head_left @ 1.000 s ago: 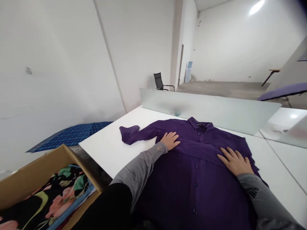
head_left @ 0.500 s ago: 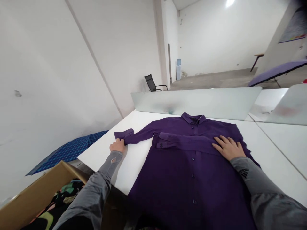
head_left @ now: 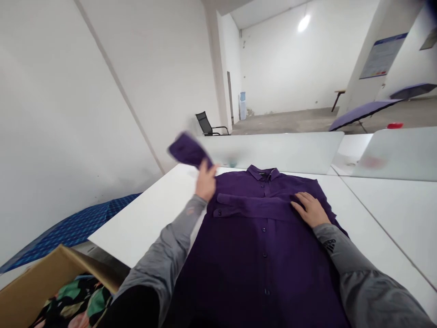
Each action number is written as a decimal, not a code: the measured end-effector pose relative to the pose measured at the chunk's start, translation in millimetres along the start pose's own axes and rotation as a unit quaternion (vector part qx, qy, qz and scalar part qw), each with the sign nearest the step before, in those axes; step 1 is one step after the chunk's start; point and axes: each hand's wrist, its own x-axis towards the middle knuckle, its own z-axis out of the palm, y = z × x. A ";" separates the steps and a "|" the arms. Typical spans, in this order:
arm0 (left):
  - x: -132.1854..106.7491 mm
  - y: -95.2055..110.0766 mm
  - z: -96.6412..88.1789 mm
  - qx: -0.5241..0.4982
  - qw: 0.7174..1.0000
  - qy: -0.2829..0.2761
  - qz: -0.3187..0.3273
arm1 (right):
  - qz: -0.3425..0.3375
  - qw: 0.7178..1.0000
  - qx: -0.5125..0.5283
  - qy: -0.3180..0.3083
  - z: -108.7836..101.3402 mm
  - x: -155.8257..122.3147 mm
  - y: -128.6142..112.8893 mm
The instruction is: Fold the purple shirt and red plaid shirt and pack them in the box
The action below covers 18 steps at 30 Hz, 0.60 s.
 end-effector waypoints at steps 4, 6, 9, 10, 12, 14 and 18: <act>-43.0 79.0 52.1 0.030 0.938 -0.215 0.271 | 0.140 0.930 0.341 -0.010 -9.5 1.7 -6.6; -64.3 90.2 62.9 0.033 0.925 -0.248 0.285 | 0.203 0.856 0.474 -0.036 -13.1 1.2 -8.7; -78.6 70.5 64.2 0.068 0.942 -0.241 0.224 | 0.224 0.823 0.522 -0.018 -13.4 0.7 -7.8; -79.8 58.7 63.1 0.093 0.951 -0.231 0.184 | 0.219 0.837 0.502 -0.006 -12.0 0.9 -6.7; -81.4 35.7 61.6 0.143 0.961 -0.219 0.087 | 0.200 0.880 0.432 0.000 -7.7 2.1 -4.7; -84.9 19.8 62.1 0.170 0.959 -0.228 0.018 | 0.170 0.921 0.350 -0.016 -3.2 4.0 -3.9; -94.2 13.2 65.6 0.165 0.958 -0.229 0.052 | 0.111 0.971 0.209 -0.014 -1.7 7.9 -4.3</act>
